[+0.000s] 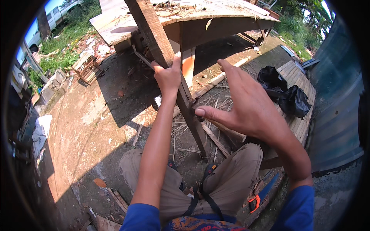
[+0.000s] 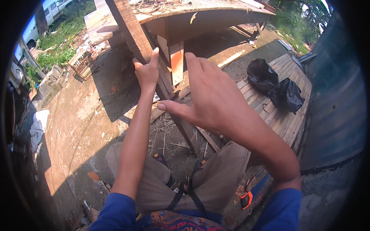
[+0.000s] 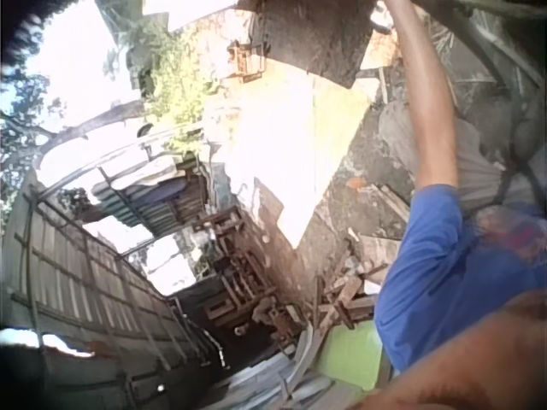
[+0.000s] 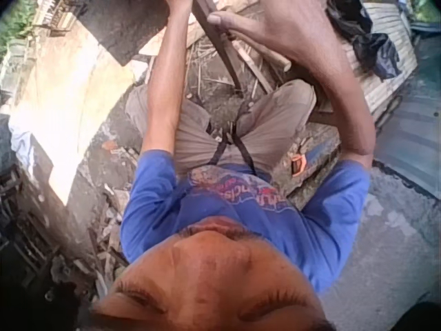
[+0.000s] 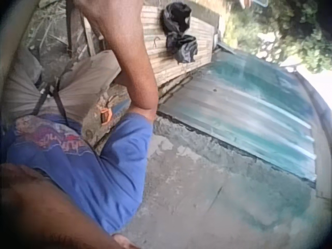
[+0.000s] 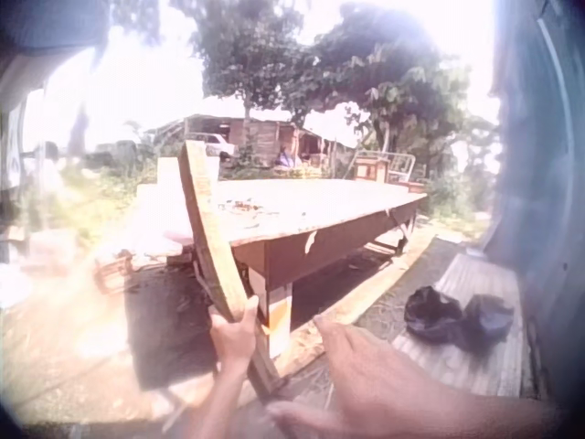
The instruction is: The person sits on the ground and uses a hammer to drive nails into wooden planks. They repeatedly position the wood, strike it with the hammer, and adjust the pieces during the process.
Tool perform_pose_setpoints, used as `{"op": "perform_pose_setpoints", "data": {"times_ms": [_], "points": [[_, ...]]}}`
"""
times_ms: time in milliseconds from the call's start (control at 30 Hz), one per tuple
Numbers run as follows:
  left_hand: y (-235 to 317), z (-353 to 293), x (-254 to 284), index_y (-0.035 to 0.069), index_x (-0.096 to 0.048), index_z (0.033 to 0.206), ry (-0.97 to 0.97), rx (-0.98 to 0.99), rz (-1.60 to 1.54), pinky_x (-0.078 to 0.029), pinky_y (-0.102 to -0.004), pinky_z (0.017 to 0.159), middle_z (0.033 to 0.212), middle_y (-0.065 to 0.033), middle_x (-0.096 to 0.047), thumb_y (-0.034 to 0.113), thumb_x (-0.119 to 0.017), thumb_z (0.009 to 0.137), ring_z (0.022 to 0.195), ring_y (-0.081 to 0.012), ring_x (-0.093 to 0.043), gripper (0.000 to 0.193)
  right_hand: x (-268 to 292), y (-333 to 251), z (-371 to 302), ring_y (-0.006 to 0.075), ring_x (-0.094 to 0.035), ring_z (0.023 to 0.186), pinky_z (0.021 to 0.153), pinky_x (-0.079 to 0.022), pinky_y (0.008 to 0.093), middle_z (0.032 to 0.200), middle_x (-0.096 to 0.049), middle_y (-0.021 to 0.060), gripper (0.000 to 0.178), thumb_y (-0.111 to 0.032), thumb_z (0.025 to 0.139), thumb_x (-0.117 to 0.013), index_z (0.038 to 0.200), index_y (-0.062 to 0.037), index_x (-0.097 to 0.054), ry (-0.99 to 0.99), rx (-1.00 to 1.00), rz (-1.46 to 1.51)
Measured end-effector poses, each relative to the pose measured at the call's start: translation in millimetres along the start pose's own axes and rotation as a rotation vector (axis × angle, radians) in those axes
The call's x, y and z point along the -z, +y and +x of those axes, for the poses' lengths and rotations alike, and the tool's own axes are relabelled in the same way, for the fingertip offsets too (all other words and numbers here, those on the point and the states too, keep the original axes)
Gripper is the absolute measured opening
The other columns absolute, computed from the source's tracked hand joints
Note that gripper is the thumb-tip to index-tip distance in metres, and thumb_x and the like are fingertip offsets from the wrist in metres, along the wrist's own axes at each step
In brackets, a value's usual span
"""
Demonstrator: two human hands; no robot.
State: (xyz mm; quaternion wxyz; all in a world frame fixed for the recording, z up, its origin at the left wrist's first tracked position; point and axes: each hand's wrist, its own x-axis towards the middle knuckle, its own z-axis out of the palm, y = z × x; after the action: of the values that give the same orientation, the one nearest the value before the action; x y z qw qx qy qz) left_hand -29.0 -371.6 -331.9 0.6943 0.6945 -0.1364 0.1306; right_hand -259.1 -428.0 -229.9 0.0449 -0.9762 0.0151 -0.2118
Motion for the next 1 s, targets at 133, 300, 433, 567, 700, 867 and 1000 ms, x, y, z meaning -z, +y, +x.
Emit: {"op": "perform_pose_setpoints", "data": {"times_ms": [133,300,433,567,700,867,1000], "points": [[4.1,0.0,-12.7,-0.011,-0.049,0.124,-0.012,-0.019,-0.009,-0.05,-0.0398,0.095,0.113,-0.0264,-0.069,0.046,-0.078,0.083,0.109,-0.0346,-0.067,0.076,-73.3,30.6,-40.1,0.0443,-0.069,0.099,0.084,-0.057,0.051,0.098,-0.069,0.0277,0.06,-0.039,0.087,-0.074,0.115,0.0085,-0.05,-0.7,-0.444,0.07],[5.1,-0.8,-9.8,-0.01,-0.047,0.127,-0.027,-0.02,-0.01,-0.049,-0.0404,0.097,0.115,-0.0265,-0.068,0.048,-0.077,0.083,0.111,-0.0347,-0.067,0.079,-76.2,32.4,-38.8,0.0434,-0.07,0.094,0.084,-0.056,0.0511,0.096,-0.07,0.0272,0.05,-0.033,0.09,-0.071,0.113,0.0068,-0.051,-0.702,-0.304,0.072],[4.7,-2.3,-9.9,-0.01,-0.047,0.129,-0.051,0.016,-0.007,-0.048,-0.0392,0.099,0.116,-0.0254,-0.068,0.049,-0.078,0.082,0.113,-0.0339,-0.066,0.082,-78.6,30.1,-42.0,0.0427,-0.07,0.093,0.083,-0.056,0.0511,0.096,-0.07,0.0269,0.048,-0.032,0.091,-0.07,0.112,0.007,-0.052,-0.678,-0.293,0.083],[-20.0,-4.8,-2.6,-0.009,-0.053,0.125,-0.114,-0.068,-0.129,-0.049,-0.0376,0.097,0.115,-0.0227,-0.069,0.045,-0.079,0.082,0.109,-0.031,-0.067,0.073,-88.5,32.6,-49.5,0.0444,-0.069,0.087,0.08,-0.056,0.0519,0.091,-0.069,0.0274,0.045,-0.032,0.091,-0.069,0.111,0.0053,-0.053,-0.595,-0.26,0.053],[-43.5,2.3,12.6,-0.006,-0.058,0.121,-0.261,-0.076,-0.281,-0.048,-0.0344,0.097,0.115,-0.0169,-0.069,0.041,-0.08,0.083,0.106,-0.0244,-0.065,0.065,-87.1,29.5,-56.0,0.0456,-0.068,0.084,0.077,-0.055,0.0537,0.086,-0.068,0.0263,0.041,-0.033,0.092,-0.067,0.11,0.0016,-0.055,-0.522,-0.255,0.045],[-27.0,-27.8,54.1,-0.004,-0.054,0.125,-0.214,-0.095,-0.395,-0.045,-0.0345,0.098,0.117,-0.0122,-0.065,0.038,-0.077,0.087,0.107,-0.021,-0.061,0.061,-68.5,0.1,-65.8,0.0449,-0.069,0.091,0.083,-0.055,0.0529,0.096,-0.07,0.0268,0.04,-0.03,0.092,-0.065,0.112,0.0036,-0.057,-0.605,-0.283,0.105],[-39.7,-51.2,100.3,-0.003,-0.051,0.127,-0.029,-0.134,-0.355,-0.042,-0.0354,0.1,0.119,-0.0116,-0.062,0.037,-0.074,0.09,0.109,-0.0219,-0.058,0.06,-71.4,-13.0,-70.3,0.043,-0.069,0.094,0.086,-0.054,0.0511,0.095,-0.07,0.0264,0.038,-0.03,0.092,-0.066,0.108,0.004,-0.061,-0.59,-0.182,0.22]]}}
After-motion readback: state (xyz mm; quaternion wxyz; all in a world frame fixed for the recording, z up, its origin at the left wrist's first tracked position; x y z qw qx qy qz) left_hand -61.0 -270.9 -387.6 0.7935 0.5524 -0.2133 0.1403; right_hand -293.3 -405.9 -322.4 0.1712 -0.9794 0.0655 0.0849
